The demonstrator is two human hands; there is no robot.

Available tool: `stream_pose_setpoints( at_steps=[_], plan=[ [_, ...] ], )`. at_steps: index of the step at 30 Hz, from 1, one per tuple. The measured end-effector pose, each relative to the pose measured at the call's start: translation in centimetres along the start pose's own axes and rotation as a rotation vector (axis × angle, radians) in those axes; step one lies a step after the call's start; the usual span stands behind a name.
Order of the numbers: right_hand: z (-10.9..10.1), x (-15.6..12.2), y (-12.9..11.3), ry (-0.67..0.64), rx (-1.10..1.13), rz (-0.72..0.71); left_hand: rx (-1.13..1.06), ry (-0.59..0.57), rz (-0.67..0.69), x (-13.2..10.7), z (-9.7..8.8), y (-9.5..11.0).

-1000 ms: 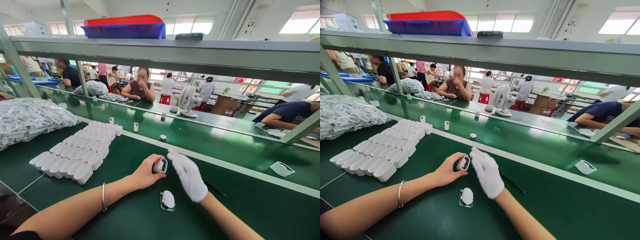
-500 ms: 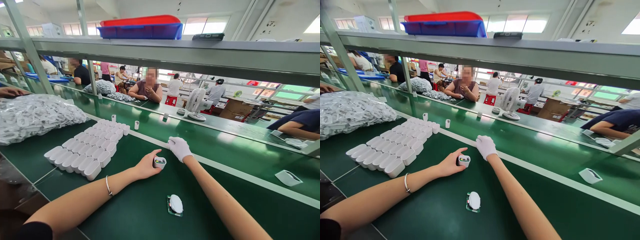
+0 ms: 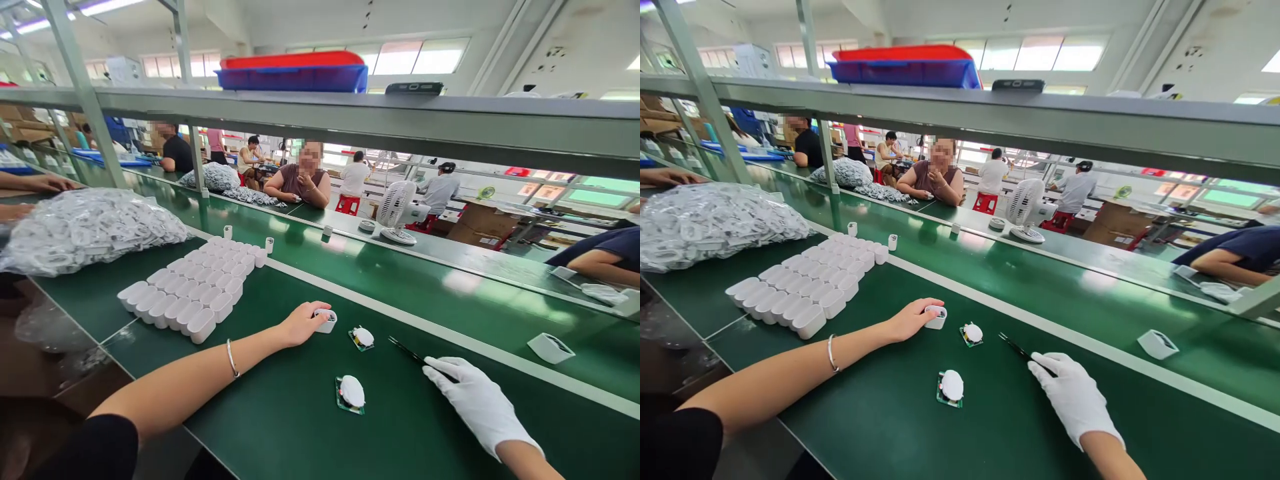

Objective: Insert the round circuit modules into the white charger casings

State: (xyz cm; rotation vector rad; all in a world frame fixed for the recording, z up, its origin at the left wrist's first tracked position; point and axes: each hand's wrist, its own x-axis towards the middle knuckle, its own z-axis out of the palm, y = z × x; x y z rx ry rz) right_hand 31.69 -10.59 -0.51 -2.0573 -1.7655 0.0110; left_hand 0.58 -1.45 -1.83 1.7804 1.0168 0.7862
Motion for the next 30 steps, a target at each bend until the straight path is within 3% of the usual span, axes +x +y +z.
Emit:
stream_pose_setpoints(
  at_steps=[5, 9, 15, 18, 23, 30],
  plan=[
    [0.7, 0.2, -0.9, 0.12, 0.143, 0.0, -0.021, -0.009, -0.001, 0.6, 0.3, -0.7],
    [0.5, 0.0, -4.1, 0.095, 0.326, -0.001, -0.021, -0.02, -0.02, 0.6, 0.2, -0.9],
    [1.1, 1.3, -11.2, 0.118, 0.116, -0.301, 0.043, -0.026, -0.041, 0.0, -0.1, -0.3],
    [1.8, 1.8, -13.1, 0.144, 0.008, -0.378, 0.132, -0.054, -0.02, -0.1, -0.4, 0.1],
    [2.4, 1.6, -13.0, 0.201, -0.135, -0.401, 0.19, -0.07, -0.012, 0.2, -0.5, -0.1],
    [3.0, 1.7, -13.3, 0.106, -0.148, -0.316, 0.172, -0.058, 0.008, 0.2, -0.2, -0.2]
  ],
)
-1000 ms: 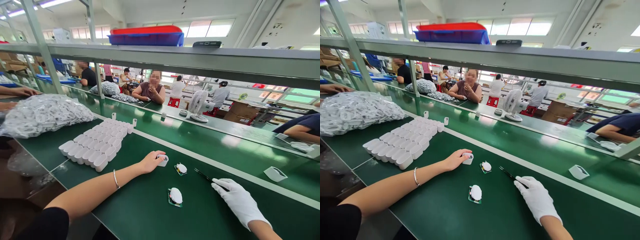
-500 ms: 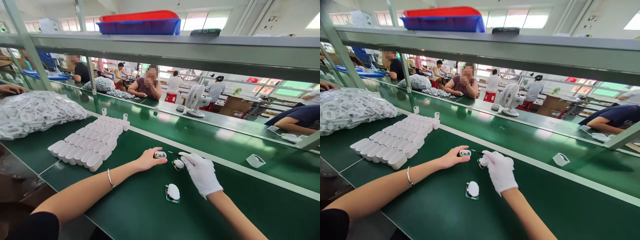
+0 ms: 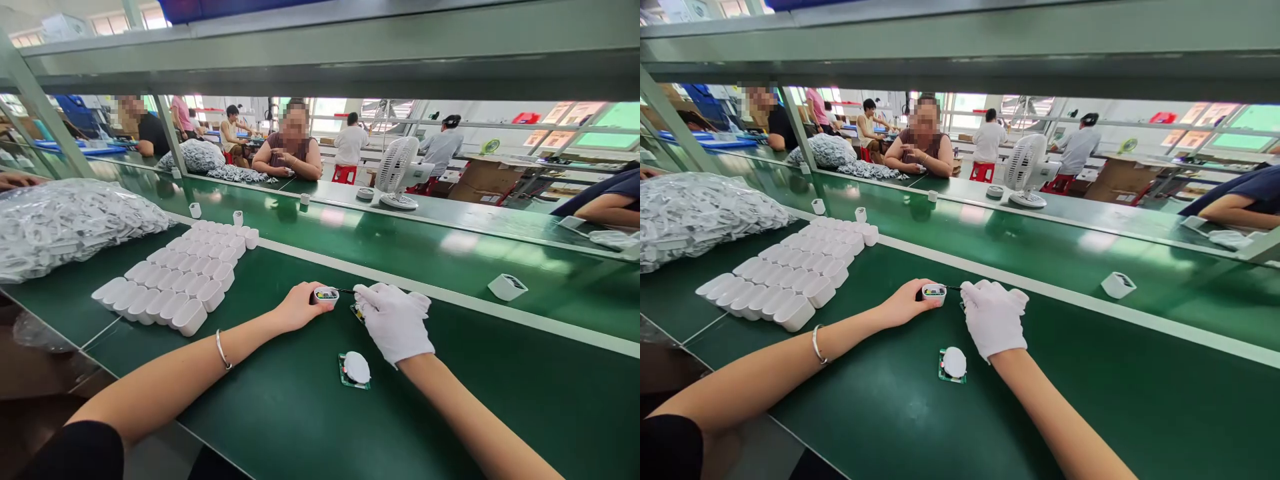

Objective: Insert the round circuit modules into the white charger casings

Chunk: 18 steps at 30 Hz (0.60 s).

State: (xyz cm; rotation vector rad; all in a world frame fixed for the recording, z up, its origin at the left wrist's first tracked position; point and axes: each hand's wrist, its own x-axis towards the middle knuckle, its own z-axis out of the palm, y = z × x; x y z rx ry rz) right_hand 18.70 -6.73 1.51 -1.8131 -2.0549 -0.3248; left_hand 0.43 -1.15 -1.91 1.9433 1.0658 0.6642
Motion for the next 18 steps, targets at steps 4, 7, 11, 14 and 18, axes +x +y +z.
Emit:
stream_pose_setpoints(
  at_steps=[4, 7, 11, 14, 18],
  plan=[
    [0.1, 0.8, -0.5, -0.04, -0.004, -0.019, 0.044, -0.006, -0.001, -0.1, -0.2, 0.2],
    [-0.2, 1.1, -0.3, -0.054, -0.006, -0.092, 0.068, -0.013, 0.007, 0.0, -0.3, 0.4],
    [-1.0, 1.1, 0.2, -0.04, -0.024, -0.174, 0.081, -0.023, -0.002, 0.0, -0.3, 0.6],
    [-1.5, 1.2, 0.1, 0.009, -0.043, -0.188, 0.094, -0.019, -0.008, 0.0, -0.3, 0.7],
    [-1.4, 1.4, -0.4, -0.013, -0.1, -0.191, 0.097, -0.006, -0.003, 0.0, -0.2, 0.8]
  ],
)
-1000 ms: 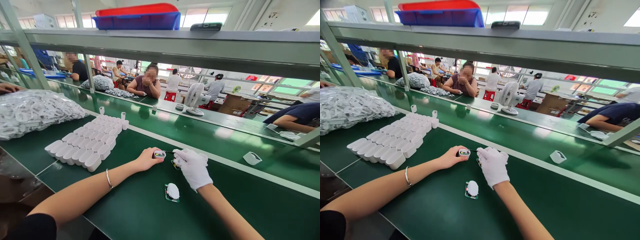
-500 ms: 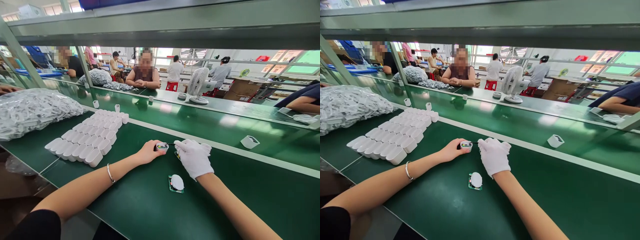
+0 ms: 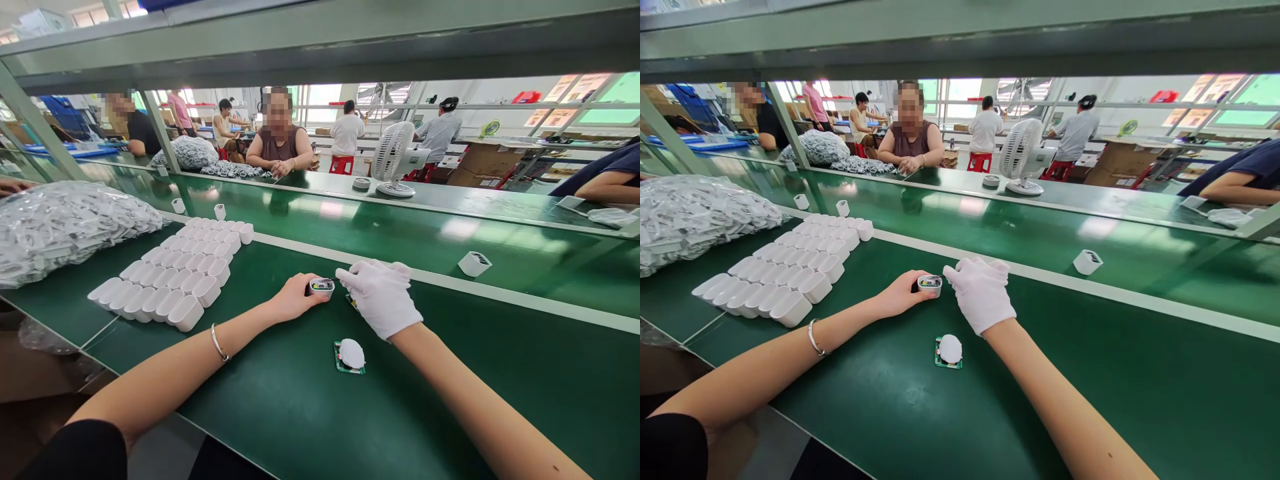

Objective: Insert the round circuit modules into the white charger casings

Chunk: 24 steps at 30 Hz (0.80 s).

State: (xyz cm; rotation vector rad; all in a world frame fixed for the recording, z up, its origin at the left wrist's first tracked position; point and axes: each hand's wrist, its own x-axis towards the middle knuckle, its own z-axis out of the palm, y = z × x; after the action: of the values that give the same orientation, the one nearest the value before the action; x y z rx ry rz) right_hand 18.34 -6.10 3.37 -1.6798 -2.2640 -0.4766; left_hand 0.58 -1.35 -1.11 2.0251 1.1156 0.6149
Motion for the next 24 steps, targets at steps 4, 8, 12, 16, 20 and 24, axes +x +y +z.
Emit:
stream_pose_setpoints(
  at_steps=[4, 8, 12, 16, 20, 24],
  plan=[
    [0.1, 0.1, -0.2, -0.048, 0.011, 0.037, 0.011, -0.007, 0.004, -0.1, -0.1, 0.1],
    [-0.2, 0.0, 0.0, -0.104, 0.036, 0.077, 0.026, -0.002, 0.012, -0.3, -0.1, 0.2],
    [-0.9, -0.1, 1.2, -0.134, 0.059, 0.213, 0.034, 0.012, 0.017, -0.3, -0.1, 0.1],
    [-0.9, -0.3, 3.3, -0.375, -0.127, 0.476, 0.024, 0.022, 0.015, -0.5, 0.0, 0.0],
    [-1.0, -0.5, 4.7, -0.628, -0.067, 0.619, -0.035, 0.018, 0.019, -0.7, -0.1, 0.2],
    [-1.6, -0.9, 2.8, -0.387, 0.071, 0.476, -0.031, -0.006, 0.034, -0.7, -0.1, 0.0]
  ],
)
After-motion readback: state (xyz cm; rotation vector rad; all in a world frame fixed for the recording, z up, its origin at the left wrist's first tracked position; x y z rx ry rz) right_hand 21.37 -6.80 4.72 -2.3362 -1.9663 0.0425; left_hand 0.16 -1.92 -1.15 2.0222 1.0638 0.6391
